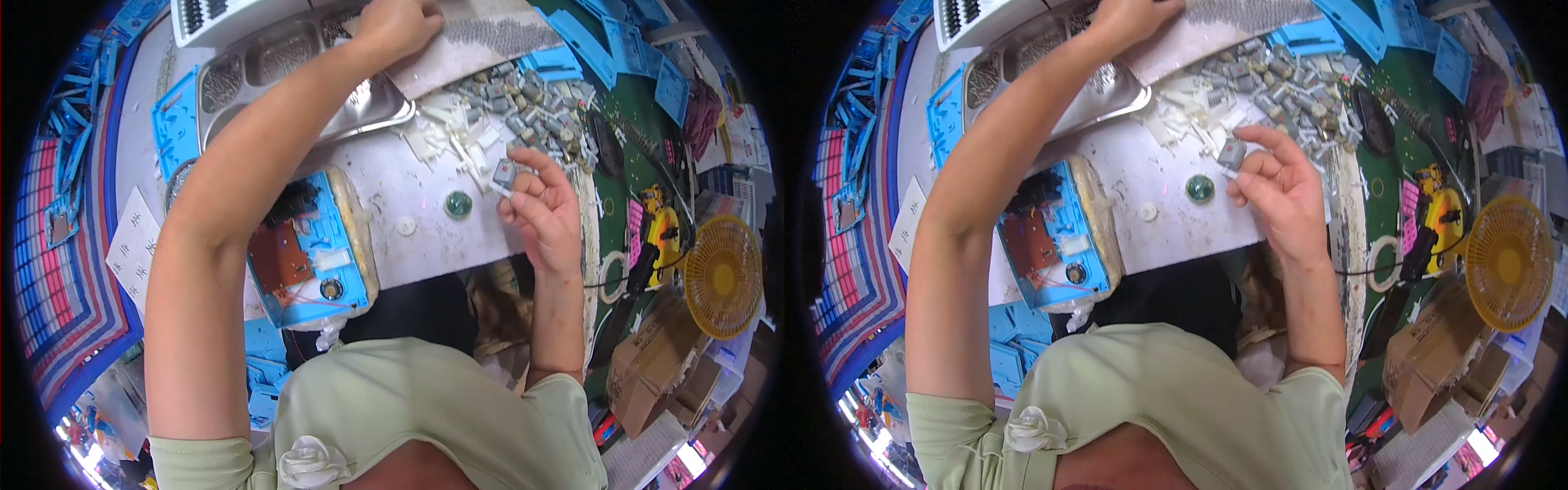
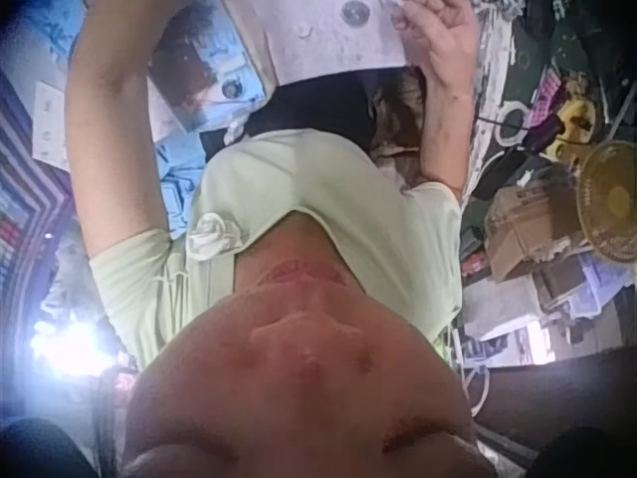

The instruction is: Assemble internal components of a plastic device casing including a motor, circuit board, and wiring, then secure the outer shell with screws.

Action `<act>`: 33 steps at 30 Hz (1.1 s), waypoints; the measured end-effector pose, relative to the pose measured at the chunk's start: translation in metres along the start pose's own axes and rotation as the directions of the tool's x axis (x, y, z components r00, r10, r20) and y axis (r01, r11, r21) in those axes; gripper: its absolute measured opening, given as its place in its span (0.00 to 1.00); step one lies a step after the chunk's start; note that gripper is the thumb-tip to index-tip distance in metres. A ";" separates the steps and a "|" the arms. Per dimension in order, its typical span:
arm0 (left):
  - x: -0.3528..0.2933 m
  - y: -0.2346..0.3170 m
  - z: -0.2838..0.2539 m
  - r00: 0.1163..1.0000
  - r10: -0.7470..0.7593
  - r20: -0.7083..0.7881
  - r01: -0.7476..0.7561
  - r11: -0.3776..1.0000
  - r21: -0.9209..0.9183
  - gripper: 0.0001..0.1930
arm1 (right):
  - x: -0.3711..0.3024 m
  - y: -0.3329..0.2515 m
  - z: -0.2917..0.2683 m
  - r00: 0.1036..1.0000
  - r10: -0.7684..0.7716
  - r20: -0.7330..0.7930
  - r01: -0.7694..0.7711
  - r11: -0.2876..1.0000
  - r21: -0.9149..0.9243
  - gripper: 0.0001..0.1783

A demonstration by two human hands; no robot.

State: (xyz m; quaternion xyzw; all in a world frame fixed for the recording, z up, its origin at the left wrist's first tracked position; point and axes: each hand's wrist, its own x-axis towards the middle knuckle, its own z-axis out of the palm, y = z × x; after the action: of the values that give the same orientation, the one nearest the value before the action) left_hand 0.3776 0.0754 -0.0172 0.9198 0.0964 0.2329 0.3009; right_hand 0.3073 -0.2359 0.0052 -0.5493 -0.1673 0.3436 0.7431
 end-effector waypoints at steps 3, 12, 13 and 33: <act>-0.003 0.004 -0.006 0.867 0.478 -0.141 -0.414 0.849 0.329 0.06 | -0.004 0.002 -0.003 1.000 -0.013 0.005 0.014 0.976 -0.215 0.29; -0.102 0.075 -0.105 0.992 0.121 0.045 -0.093 0.912 -0.400 0.08 | 0.001 0.007 -0.003 0.976 0.164 0.146 0.007 0.642 -0.767 0.24; -0.124 0.069 -0.120 0.986 0.154 0.064 -0.122 0.927 -0.354 0.09 | 0.004 0.003 0.001 0.973 0.162 0.166 0.048 0.561 -0.826 0.24; -0.315 0.080 -0.139 0.986 -0.165 0.032 0.162 0.875 -0.456 0.15 | -0.025 0.032 0.115 0.883 0.291 0.369 -0.279 0.956 -0.086 0.26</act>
State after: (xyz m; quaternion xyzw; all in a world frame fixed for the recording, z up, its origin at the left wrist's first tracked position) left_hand 0.0381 -0.0177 0.0132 0.8109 0.1175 0.2265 0.5267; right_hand 0.2069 -0.1674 0.0175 -0.5027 -0.2300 0.5458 0.6297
